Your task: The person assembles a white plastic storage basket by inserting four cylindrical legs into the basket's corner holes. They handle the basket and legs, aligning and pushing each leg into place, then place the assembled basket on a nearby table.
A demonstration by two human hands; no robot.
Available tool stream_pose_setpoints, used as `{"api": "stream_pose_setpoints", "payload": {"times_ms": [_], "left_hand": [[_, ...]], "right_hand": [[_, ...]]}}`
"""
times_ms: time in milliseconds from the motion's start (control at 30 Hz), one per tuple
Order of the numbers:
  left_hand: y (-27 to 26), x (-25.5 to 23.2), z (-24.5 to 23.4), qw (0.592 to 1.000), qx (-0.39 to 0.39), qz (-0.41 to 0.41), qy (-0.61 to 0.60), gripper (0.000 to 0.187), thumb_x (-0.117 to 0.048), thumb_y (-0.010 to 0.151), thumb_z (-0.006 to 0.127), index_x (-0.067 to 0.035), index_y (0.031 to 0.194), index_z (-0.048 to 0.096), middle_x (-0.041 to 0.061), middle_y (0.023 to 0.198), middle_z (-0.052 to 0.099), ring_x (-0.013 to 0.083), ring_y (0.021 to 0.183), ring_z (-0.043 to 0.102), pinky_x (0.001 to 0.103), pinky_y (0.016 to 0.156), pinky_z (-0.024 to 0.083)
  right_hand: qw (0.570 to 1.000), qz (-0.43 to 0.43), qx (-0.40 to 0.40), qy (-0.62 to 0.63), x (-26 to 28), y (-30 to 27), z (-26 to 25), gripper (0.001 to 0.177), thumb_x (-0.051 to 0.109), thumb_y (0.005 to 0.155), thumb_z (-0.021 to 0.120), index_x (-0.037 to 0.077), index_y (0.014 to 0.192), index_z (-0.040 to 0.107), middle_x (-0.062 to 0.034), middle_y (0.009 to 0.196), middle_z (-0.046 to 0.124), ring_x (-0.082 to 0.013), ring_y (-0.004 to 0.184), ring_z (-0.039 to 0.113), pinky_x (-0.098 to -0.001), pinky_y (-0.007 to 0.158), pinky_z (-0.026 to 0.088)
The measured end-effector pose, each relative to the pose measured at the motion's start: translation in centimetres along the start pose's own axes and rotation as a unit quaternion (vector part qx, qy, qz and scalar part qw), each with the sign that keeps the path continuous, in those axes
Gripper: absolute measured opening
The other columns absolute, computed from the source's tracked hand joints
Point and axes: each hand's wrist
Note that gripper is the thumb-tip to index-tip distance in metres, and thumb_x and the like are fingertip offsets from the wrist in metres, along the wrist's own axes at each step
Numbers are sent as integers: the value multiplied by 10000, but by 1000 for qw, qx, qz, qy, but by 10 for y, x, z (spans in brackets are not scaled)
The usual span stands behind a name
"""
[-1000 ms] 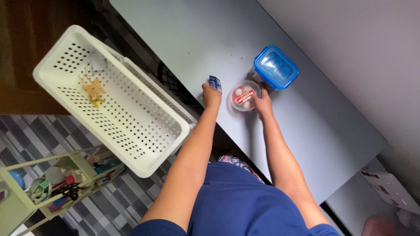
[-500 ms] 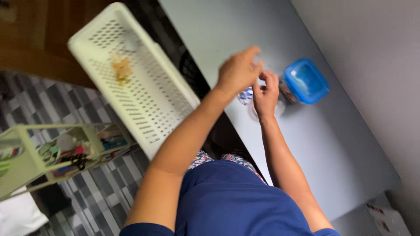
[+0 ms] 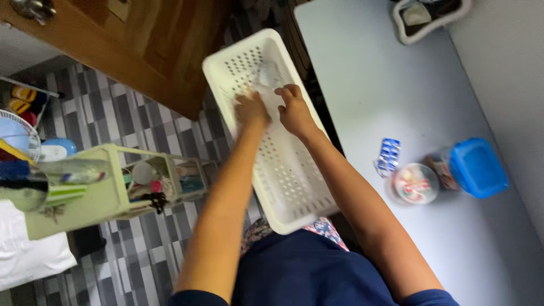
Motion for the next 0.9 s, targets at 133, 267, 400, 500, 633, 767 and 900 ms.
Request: {"api": "stream_pose_setpoints", "payload": {"times_ms": [133, 267, 400, 500, 633, 767, 900], "left_hand": [[11, 6, 31, 993, 48, -11, -110, 531, -309, 992, 567, -84, 1443, 399, 324, 1374, 488, 510, 1233, 536, 546, 975, 518], [6, 5, 43, 978, 69, -47, -193, 474, -420, 1086, 463, -65, 1400, 477, 300, 1271, 667, 489, 1173, 647, 578, 1005, 510], [5, 4, 39, 991, 92, -47, -86, 478, -364, 1020, 561, -111, 1407, 442, 201, 1340, 534, 433, 1218, 583, 604, 861, 541], [7, 3, 41, 980, 160, 48, 104, 687, -198, 875, 713, -83, 1456, 364, 162, 1370, 417, 389, 1239, 555, 595, 695, 614], [9, 3, 47, 987, 150, 30, 41, 722, -172, 896, 724, -17, 1502, 365, 166, 1391, 414, 365, 1236, 596, 584, 696, 624], [3, -1, 45, 968, 181, 67, 161, 768, -182, 879, 725, -207, 1526, 311, 149, 1375, 361, 395, 1258, 446, 635, 750, 577], [-14, 1, 34, 988, 115, 89, 59, 545, -199, 943, 651, -273, 1439, 436, 141, 1358, 398, 406, 1240, 478, 645, 817, 541]], "right_hand": [[984, -44, -46, -167, -32, 53, 54, 585, -23, 787, 691, 162, 1341, 667, -196, 1504, 435, -456, 1350, 449, -503, 1092, 432], [971, -67, 18, -227, -50, 93, 78, 581, 65, 815, 741, 235, 1364, 651, -189, 1544, 411, -487, 1392, 381, -544, 1124, 415], [945, 19, 139, -297, -53, 120, 105, 688, 151, 722, 800, 224, 1380, 615, -226, 1534, 345, -586, 1390, 320, -650, 944, 439], [834, -135, 162, -509, -63, 131, 115, 402, 338, 913, 761, 84, 1216, 695, -95, 1254, 565, -385, 1225, 515, -540, 995, 523], [943, -16, 90, -320, -80, 121, 123, 136, 84, 865, 724, 133, 992, 730, -154, 1225, 544, -420, 1051, 561, -474, 818, 570], [971, -36, 30, -234, -98, 110, 117, 307, -97, 770, 630, 102, 981, 729, -165, 1165, 570, -412, 989, 597, -457, 829, 561], [981, -43, -2, -190, -117, 109, 108, 273, -92, 731, 673, 133, 846, 779, -204, 1118, 606, -415, 979, 649, -442, 852, 562]]}}
Point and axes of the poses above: each hand's wrist, its own y-axis towards the middle knuckle, its own z-axis out of the palm, x = y × z
